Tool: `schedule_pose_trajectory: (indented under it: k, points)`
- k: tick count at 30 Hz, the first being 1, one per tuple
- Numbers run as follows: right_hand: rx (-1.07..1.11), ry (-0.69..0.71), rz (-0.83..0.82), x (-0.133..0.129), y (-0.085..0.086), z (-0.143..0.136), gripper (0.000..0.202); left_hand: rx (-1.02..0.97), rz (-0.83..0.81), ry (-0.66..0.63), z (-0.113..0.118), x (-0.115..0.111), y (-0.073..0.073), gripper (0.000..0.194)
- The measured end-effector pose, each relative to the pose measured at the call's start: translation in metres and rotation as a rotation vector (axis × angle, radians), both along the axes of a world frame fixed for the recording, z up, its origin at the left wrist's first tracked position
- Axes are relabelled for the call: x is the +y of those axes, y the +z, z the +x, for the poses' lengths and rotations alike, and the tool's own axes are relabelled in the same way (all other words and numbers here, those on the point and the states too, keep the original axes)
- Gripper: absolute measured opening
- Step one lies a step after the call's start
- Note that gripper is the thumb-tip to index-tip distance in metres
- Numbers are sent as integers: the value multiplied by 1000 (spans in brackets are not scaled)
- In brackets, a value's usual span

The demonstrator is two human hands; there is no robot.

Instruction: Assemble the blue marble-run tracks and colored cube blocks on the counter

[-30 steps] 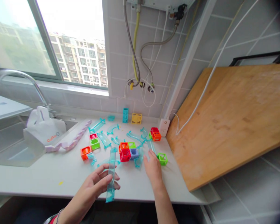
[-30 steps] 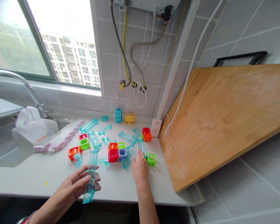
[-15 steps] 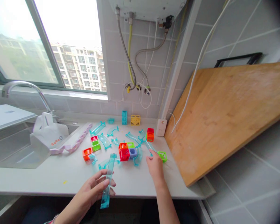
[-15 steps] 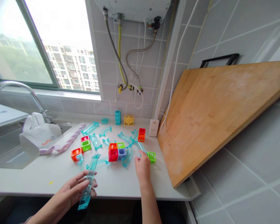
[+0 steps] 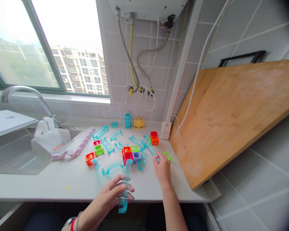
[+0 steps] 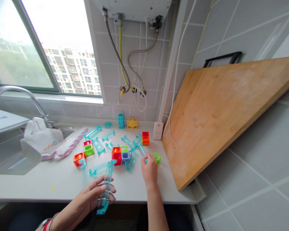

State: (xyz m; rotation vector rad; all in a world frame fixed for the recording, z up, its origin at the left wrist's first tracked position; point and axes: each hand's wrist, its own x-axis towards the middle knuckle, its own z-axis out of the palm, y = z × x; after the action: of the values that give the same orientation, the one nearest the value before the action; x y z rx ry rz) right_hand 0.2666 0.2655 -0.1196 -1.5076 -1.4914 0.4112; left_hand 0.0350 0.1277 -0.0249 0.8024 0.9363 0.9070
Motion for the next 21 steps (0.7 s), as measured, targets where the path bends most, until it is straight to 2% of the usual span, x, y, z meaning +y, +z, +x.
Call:
schedule_pose_trajectory:
  k: [6,10,13,15,21]
  points:
    - [-77,-104,-75,-1,-2,8,47,15,0,-11,6,-2,-5,34]
    - [-147,-128,-203,-1,-4,7,65,37,-32,-10,-1,-4,-10,39]
    - [-179,-126,-287,2,-3,7,70,51,-44,4,-8,-4,-14,41]
    - [-190,-121,-319,3,-2,8,68,59,-50,11,-11,-4,-16,42]
    - [-206,-132,-341,1,4,9,37,39,-54,25,-13,-5,-16,41]
